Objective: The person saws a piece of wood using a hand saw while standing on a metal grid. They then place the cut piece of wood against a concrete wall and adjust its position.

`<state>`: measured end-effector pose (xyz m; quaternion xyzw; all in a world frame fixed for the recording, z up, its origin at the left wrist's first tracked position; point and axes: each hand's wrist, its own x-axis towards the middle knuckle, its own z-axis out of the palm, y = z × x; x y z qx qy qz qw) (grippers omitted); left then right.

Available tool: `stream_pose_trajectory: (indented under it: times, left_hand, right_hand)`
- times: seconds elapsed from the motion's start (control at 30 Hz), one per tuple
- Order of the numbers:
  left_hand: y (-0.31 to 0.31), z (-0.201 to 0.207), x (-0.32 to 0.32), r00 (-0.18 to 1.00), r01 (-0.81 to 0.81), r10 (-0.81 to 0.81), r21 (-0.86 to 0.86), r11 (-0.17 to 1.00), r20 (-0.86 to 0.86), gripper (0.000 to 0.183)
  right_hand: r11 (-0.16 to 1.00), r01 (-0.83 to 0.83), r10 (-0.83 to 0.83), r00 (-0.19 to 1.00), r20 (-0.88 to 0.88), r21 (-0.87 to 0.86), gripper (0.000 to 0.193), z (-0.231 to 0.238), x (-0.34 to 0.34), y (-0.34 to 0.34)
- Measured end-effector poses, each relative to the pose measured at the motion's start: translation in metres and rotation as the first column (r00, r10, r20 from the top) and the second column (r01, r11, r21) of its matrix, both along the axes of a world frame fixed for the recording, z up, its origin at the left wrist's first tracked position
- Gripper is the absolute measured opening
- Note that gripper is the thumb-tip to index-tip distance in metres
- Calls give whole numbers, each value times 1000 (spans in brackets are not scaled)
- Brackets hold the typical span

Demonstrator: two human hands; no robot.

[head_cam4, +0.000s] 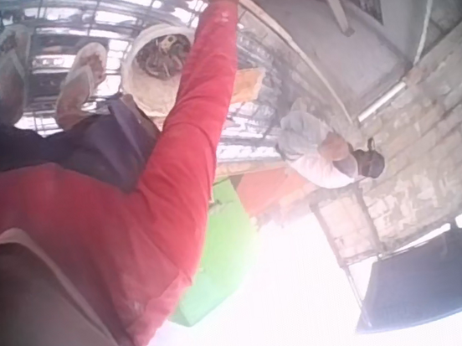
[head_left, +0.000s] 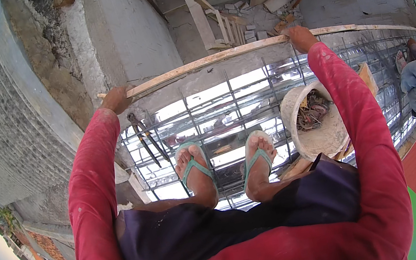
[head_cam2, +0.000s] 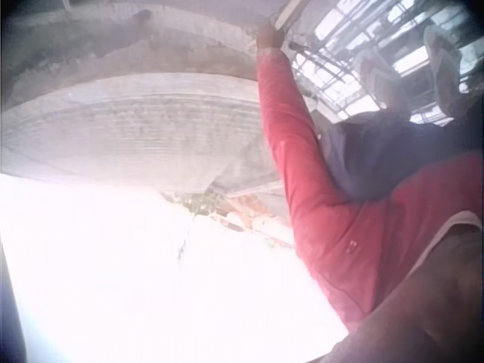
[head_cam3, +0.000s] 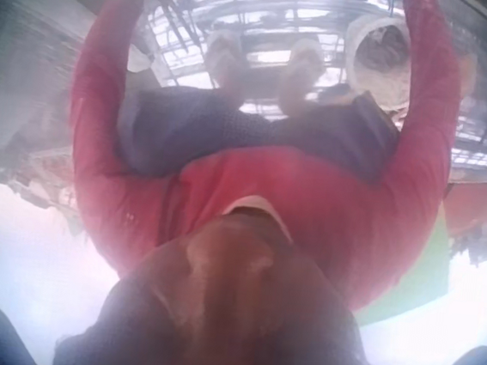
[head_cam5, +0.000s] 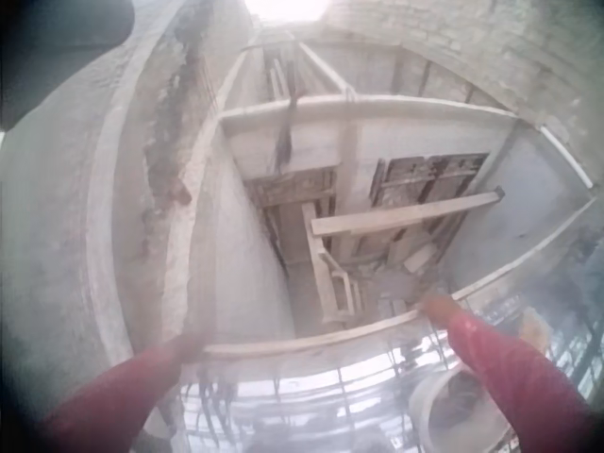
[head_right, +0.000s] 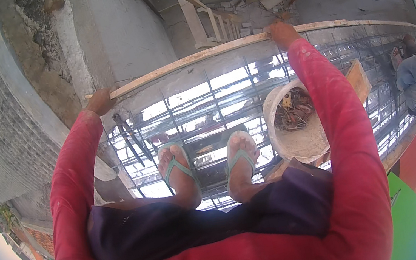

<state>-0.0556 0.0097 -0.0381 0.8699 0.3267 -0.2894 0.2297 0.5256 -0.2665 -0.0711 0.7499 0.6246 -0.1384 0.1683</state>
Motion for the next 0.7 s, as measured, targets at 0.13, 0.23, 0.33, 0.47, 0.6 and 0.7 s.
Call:
stream_pose_trajectory:
  times: [0.13, 0.23, 0.33, 0.47, 0.6, 0.7]
  left_hand:
    - [-7, 5, 7, 999, -33, 34, 35, 999, -28, 32]
    - [-5, 0, 4, 999, -31, 31, 32, 999, 11, 30]
    - [-4, -5, 0, 999, -41, 40, 27, 999, 23, 30]
    - [-3, -10, 5, 1000, -28, 28, 21, 999, 9, 31]
    - [-2, -14, -2, 1000, -9, 9, 31, 999, -2, 31]
    - [-1, -21, 0, 997, -16, 14, 23, 1000, 75, 31]
  right_hand:
    - [1000, 17, -18, 997, -70, -6, 22, 11, -5, 1]
    - [1000, -8, 10, 998, -64, 29, 23, 10, -3, -1]
    - [1000, -23, 24, 999, -33, 18, 23, 5, -1, -1]
    - [1000, 4, -4, 1000, 18, -10, 20, -3, 8, -5]
    - [998, -53, 48, 990, -132, -35, 17, 23, -12, 6]
    - [999, -27, 27, 1000, 12, -21, 21, 5, 1, -2]
